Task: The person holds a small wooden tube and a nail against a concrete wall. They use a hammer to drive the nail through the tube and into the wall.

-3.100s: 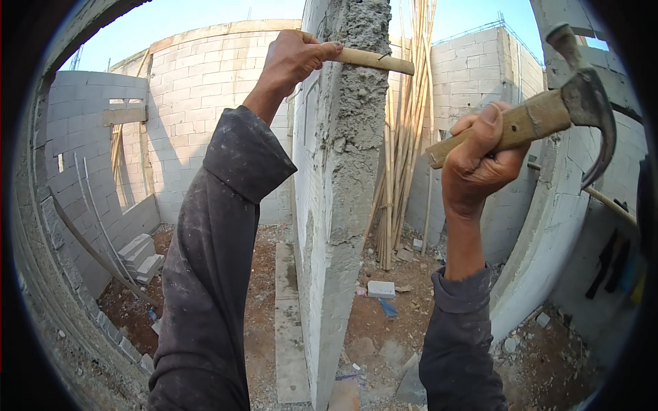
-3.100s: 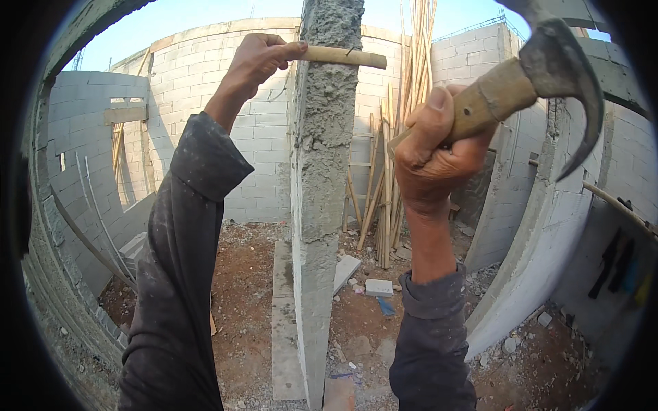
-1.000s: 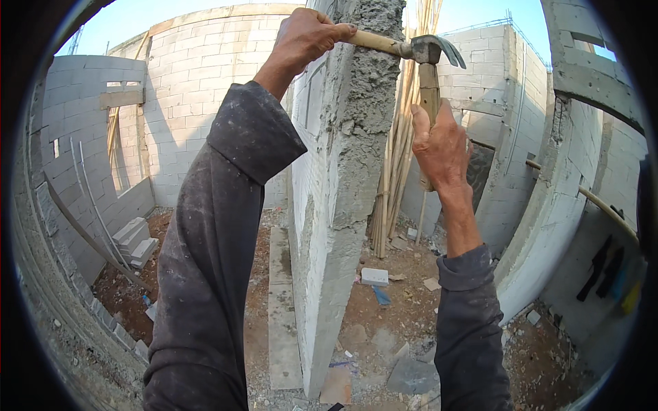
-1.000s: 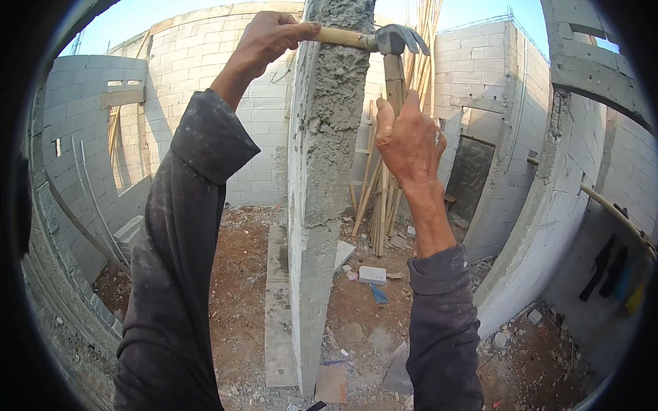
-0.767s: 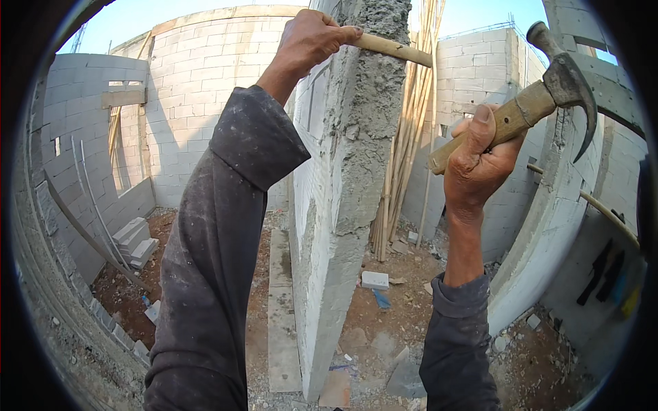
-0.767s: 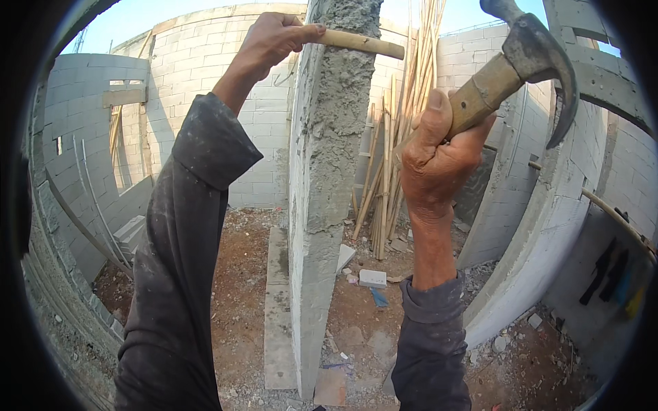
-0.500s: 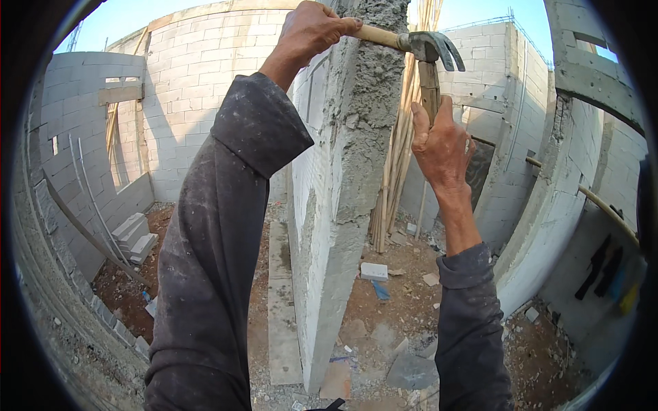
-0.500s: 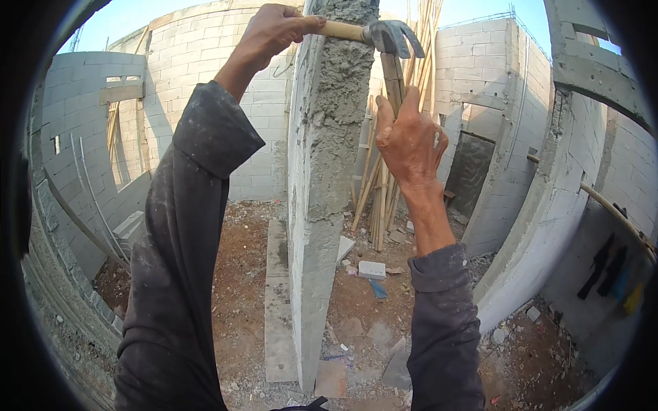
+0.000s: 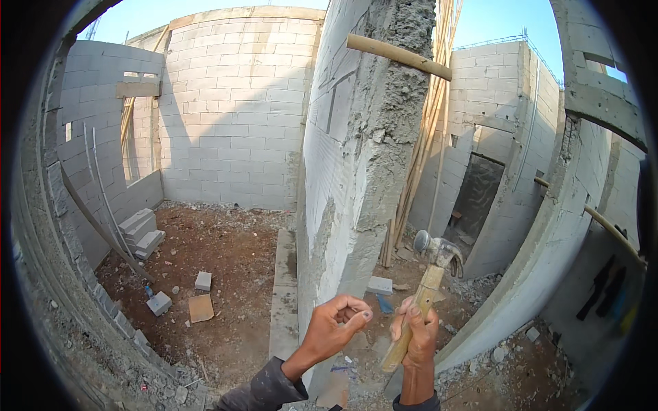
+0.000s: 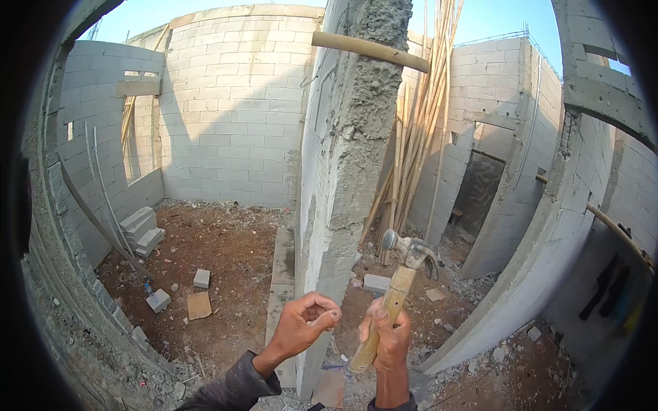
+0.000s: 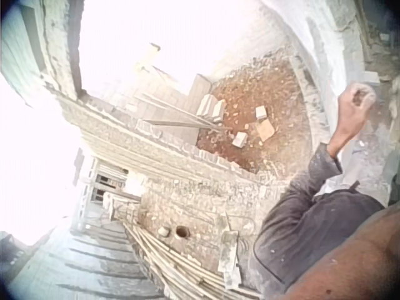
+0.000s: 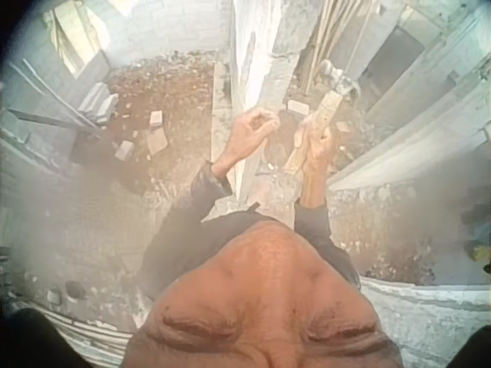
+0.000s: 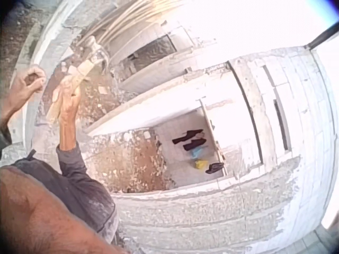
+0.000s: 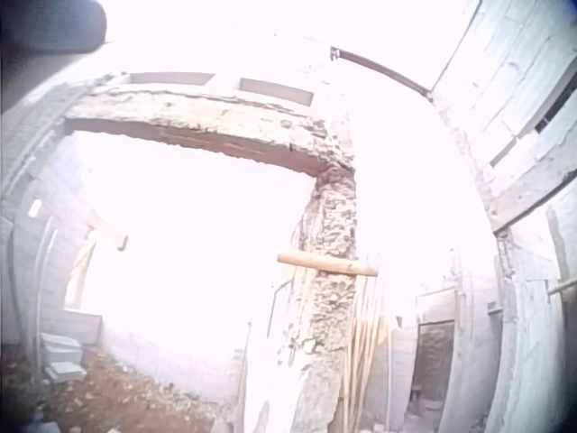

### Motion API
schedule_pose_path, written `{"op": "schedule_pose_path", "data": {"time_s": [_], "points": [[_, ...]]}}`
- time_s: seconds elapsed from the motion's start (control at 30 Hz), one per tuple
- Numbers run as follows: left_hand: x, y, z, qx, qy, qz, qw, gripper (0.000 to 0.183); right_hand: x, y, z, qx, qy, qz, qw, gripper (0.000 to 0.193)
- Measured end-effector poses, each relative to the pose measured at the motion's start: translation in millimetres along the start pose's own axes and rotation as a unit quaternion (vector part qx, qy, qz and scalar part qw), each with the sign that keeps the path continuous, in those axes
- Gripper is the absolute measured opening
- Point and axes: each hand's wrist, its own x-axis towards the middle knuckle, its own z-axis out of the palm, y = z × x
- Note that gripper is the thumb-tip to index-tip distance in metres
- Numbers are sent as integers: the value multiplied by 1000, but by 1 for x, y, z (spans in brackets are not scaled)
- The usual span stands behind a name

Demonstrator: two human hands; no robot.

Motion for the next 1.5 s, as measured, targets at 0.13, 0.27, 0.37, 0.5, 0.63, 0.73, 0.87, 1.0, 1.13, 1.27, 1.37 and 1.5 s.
{"op": "schedule_pose_path", "data": {"time_s": [0.13,0.27,0.37,0.5,0.63,0.73,0.87,1.0,1.13,1.27,1.37,1.5], "points": [[-87,-90,29,-111,33,-140,983,16,-48,76,-25,182,-20,161,970,39],[-131,-119,38,-43,100,-155,982,17,-86,122,-22,292,71,302,905,40],[-132,-120,30,60,65,-151,984,13,-102,133,-27,326,112,340,875,42],[-141,-109,21,-29,54,-194,979,9,-108,117,-19,362,84,300,879,50],[-137,-99,17,-109,63,-207,970,12,-104,122,-25,453,43,266,850,47],[-134,-102,13,-124,40,-218,967,18,-99,119,-27,498,44,249,830,48],[-127,-91,17,-189,30,-282,940,22,-98,122,-48,554,131,276,775,44],[-129,-95,17,-240,27,-304,922,22,-96,127,-65,540,190,288,768,40],[-128,-103,6,-311,30,-281,908,19,-95,128,-83,552,197,288,757,39],[-92,-88,-13,-263,25,-222,939,16,-86,119,-93,417,176,324,831,37],[-58,-60,-25,-141,17,-145,979,12,-83,105,-84,269,163,370,874,37],[5,0,-33,-48,22,43,998,10,-58,61,-54,113,121,324,931,38]]}}
